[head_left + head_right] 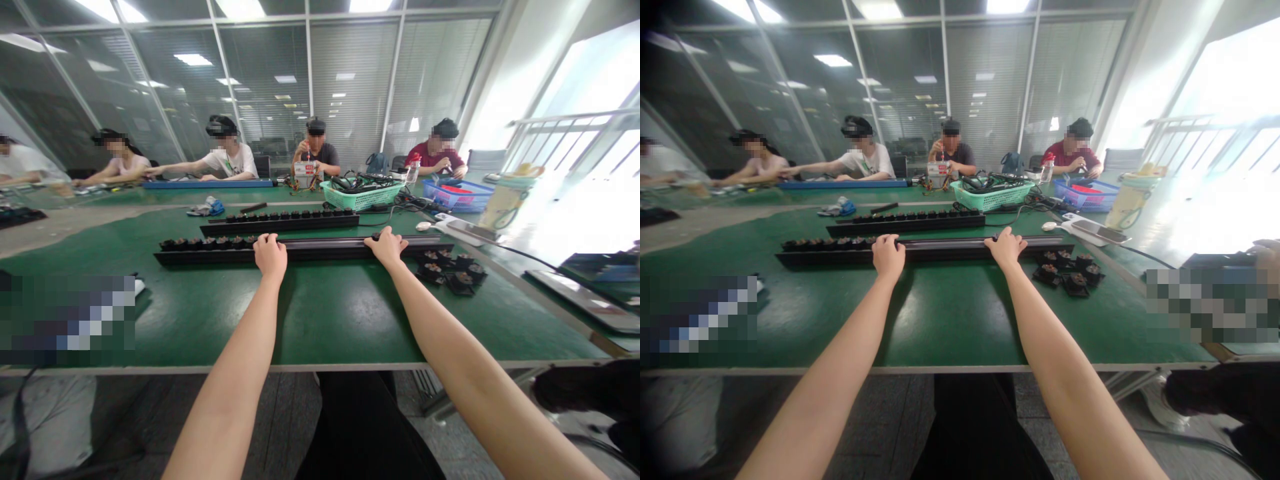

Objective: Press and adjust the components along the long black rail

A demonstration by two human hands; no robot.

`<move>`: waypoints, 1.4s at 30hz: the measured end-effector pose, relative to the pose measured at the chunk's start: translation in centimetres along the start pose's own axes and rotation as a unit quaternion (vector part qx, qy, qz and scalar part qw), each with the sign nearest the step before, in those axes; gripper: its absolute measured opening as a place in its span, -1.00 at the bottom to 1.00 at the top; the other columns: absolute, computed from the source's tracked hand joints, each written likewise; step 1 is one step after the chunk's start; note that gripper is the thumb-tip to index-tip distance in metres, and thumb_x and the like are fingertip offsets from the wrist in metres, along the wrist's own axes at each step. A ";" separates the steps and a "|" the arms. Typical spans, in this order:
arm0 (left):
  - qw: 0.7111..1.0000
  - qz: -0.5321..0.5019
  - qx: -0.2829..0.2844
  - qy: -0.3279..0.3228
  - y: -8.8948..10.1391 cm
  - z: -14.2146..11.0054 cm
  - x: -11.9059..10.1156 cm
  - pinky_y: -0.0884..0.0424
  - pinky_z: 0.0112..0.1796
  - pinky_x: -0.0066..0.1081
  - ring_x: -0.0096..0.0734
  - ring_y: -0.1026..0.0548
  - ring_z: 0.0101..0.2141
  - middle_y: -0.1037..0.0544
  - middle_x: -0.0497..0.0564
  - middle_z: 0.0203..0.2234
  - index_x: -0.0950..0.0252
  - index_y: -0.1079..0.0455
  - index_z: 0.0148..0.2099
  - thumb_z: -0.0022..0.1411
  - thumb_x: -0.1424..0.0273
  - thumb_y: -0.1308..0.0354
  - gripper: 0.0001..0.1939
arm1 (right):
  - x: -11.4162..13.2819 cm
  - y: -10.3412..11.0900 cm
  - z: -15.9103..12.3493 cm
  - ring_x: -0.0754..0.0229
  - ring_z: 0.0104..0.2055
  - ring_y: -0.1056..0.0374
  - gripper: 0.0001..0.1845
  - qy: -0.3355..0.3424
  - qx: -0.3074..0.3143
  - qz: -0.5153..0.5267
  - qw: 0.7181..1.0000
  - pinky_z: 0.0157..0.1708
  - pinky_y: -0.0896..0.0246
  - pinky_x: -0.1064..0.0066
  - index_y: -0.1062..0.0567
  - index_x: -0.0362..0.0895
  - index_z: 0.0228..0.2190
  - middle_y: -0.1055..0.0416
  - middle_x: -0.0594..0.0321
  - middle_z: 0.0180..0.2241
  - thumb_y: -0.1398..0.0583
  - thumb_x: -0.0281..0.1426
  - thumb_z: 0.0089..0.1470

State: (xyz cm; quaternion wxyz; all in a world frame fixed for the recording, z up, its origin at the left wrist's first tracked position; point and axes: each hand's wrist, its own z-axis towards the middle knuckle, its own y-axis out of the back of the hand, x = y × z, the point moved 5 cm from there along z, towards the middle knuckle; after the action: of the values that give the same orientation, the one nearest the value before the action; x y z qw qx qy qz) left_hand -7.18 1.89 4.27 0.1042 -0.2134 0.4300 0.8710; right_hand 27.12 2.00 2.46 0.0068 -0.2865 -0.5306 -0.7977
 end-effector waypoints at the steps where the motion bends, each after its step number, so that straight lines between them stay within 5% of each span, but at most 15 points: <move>1: 1.000 -0.001 -0.001 0.001 0.0 0.0 0.0 -0.43 0.10 -0.17 0.00 -0.35 0.18 -0.45 0.16 0.19 0.23 -0.49 0.17 0.37 0.44 -0.01 -0.61 | 0.0 0.0 0.0 -0.26 0.13 -0.27 -0.44 -0.001 0.000 0.000 1.000 0.09 0.07 0.03 -0.32 -0.24 0.03 -0.48 -0.16 0.00 -0.16 -0.11 0.14; 42: 1.000 -0.004 0.002 0.000 0.1 -0.1 -0.1 -0.42 0.12 -0.14 0.00 -0.35 0.17 -0.45 0.18 0.17 0.23 -0.49 0.15 0.37 0.45 -0.02 -0.62 | 0.2 0.6 -0.4 -0.31 0.17 -0.23 -0.43 0.002 -0.003 -0.030 1.000 0.11 0.07 -0.05 -0.31 -0.27 0.07 -0.48 -0.24 0.01 -0.13 -0.13 0.18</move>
State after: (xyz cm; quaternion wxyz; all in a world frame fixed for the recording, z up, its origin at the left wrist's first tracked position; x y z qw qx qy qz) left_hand -7.13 1.79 4.32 0.1078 -0.2146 0.4306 0.8700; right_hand 26.94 1.52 2.94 -0.0165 -0.2688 -0.5364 -0.7998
